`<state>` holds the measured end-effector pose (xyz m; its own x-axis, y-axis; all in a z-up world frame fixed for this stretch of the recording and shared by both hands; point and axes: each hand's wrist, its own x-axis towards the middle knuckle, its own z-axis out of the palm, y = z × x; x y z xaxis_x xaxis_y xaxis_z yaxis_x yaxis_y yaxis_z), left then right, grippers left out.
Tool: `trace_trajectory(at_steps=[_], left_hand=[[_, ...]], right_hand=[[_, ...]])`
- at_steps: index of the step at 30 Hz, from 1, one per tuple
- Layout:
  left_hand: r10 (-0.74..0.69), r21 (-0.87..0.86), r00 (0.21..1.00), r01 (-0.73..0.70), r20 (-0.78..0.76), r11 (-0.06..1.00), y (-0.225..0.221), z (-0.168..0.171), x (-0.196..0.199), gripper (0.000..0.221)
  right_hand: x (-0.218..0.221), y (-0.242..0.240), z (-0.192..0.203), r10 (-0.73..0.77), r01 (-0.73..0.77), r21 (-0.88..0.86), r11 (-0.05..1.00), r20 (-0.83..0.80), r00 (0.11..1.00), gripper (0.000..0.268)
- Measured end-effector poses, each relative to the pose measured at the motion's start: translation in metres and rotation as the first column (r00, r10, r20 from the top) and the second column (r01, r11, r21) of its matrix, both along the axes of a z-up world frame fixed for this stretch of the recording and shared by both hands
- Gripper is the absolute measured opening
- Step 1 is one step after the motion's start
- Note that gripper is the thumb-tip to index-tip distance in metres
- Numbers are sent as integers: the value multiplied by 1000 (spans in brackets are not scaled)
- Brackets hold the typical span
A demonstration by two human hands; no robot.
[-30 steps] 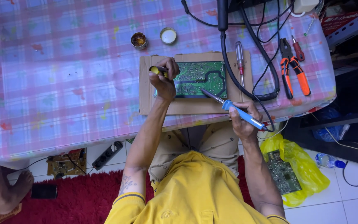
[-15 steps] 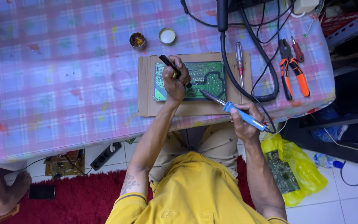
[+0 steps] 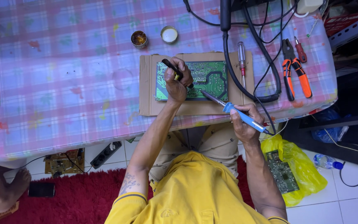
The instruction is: Soldering and desoldering electronic components on a printed circuit board using a soldering iron and a desoldering pump.
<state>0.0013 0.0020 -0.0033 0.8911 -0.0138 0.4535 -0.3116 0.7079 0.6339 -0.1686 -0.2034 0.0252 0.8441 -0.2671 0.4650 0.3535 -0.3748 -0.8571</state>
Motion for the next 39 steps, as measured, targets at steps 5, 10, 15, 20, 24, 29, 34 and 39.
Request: trace_trajectory(at_steps=[5, 10, 15, 20, 24, 29, 34, 39], left_hand=[[4, -4, 1000, -4, 5, 1000, 1, 0, 2, 46], [7, -11, 1000, -7, 6, 1000, 0, -2, 1, 46], [27, 10, 1000, -27, -6, 1000, -3, 2, 0, 46], [2, -17, 999, -3, -33, 1000, -5, 5, 3, 44], [-33, -20, 999, 32, -32, 999, -16, 4, 7, 43], [-37, 36, 999, 37, -2, 999, -27, 15, 13, 40], [-46, 52, 999, 46, 0, 998, -35, 3, 16, 42], [-82, 70, 997, 82, 0, 994, -34, -2, 17, 43]], right_hand=[[-3, 11, 5, -24, 24, 15, 1000, -5, 1000, 16], [-9, 21, 11, -86, 86, -46, 995, 6, 996, 17], [-8, 22, 15, -96, 98, -86, 991, 33, 995, 14], [-7, 18, 13, -81, 83, -89, 993, 28, 996, 15], [1, 13, 18, -70, 70, -46, 996, 0, 998, 17], [1, 14, 23, -66, 66, -59, 996, 5, 998, 18], [4, 15, 24, -60, 60, -41, 997, 3, 998, 19], [1, 12, 14, -68, 69, -63, 996, 7, 998, 16]])
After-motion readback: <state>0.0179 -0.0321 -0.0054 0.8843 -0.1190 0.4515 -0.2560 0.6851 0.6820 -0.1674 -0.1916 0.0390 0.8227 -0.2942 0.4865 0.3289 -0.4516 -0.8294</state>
